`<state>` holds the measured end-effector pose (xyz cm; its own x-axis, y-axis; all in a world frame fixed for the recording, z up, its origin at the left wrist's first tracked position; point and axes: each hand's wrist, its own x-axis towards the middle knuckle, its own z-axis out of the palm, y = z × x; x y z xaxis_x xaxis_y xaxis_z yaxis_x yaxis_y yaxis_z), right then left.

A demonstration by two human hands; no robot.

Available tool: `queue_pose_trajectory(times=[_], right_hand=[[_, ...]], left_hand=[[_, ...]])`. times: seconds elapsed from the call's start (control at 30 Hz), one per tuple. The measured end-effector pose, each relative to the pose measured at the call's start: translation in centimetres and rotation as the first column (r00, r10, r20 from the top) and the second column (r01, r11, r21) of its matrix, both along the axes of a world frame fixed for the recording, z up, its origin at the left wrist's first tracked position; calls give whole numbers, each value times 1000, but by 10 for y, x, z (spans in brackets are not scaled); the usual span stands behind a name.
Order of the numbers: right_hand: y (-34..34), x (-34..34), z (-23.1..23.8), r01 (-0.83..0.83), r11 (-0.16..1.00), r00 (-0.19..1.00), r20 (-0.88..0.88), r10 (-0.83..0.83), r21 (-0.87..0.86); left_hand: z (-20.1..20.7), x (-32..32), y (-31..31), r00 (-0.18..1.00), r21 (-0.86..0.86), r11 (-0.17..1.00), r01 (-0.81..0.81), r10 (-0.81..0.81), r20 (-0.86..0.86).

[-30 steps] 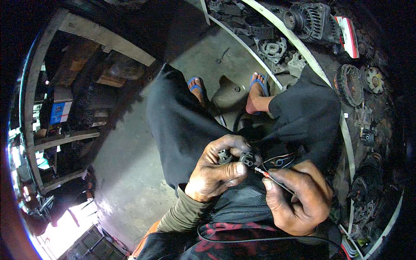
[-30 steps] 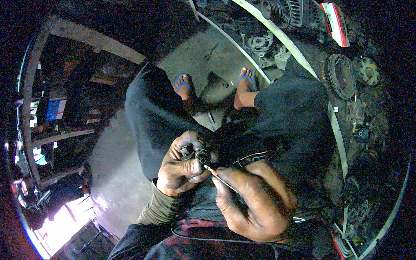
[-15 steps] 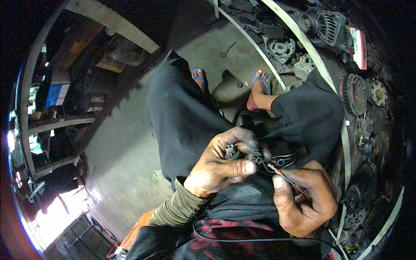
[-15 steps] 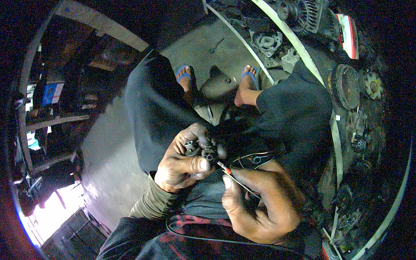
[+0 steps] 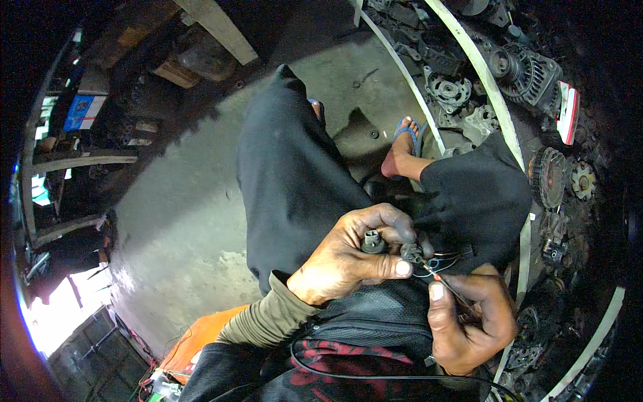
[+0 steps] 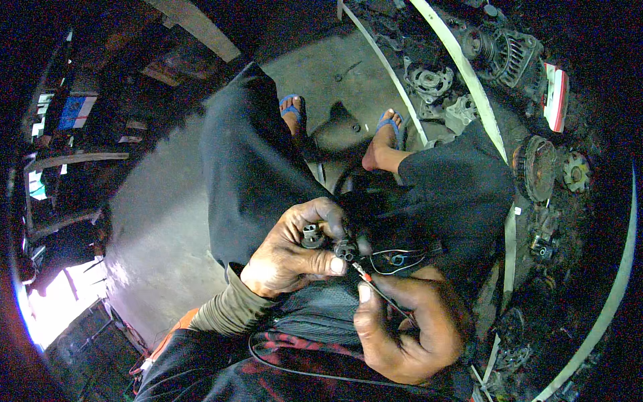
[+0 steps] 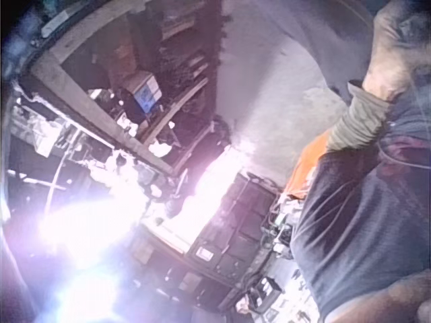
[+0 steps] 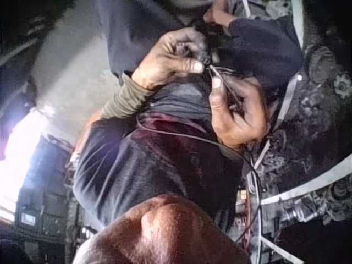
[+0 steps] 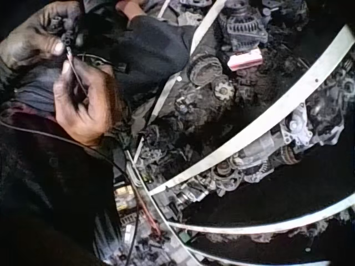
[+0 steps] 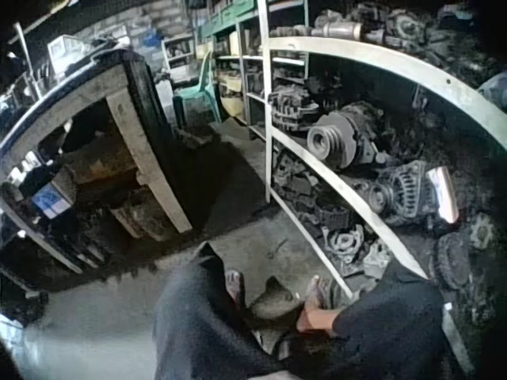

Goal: The person handles a small electrical connector, retrieves a can of lubricant, and then sits down to manipulate the connector and its wires. They appear to be cleaning or adjusting the internal components of the connector.

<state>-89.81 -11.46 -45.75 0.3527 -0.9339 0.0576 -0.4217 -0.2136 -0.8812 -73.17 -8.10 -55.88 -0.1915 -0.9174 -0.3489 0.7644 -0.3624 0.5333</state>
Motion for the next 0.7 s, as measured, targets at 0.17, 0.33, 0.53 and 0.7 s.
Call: queue_pose_trajectory(times=[0.17, 0.33, 0.53, 0.7], right_hand=[[-2, 6, -5, 1, 997, 999, 34, -4, 72], [-13, -1, -14, 54, 799, 933, 255, -254, 599], [-17, 4, -20, -17, 605, 793, 379, -476, 796], [-13, -1, -15, 53, 789, 925, 267, -269, 612]], left_hand=[[2, 6, -1, 968, -141, 990, -20, 54, 244], [10, 12, -2, 921, -193, 981, 17, 60, 384], [10, 18, 1, 875, -233, 972, 22, 93, 475], [12, 18, 2, 848, -195, 981, 14, 92, 522]])
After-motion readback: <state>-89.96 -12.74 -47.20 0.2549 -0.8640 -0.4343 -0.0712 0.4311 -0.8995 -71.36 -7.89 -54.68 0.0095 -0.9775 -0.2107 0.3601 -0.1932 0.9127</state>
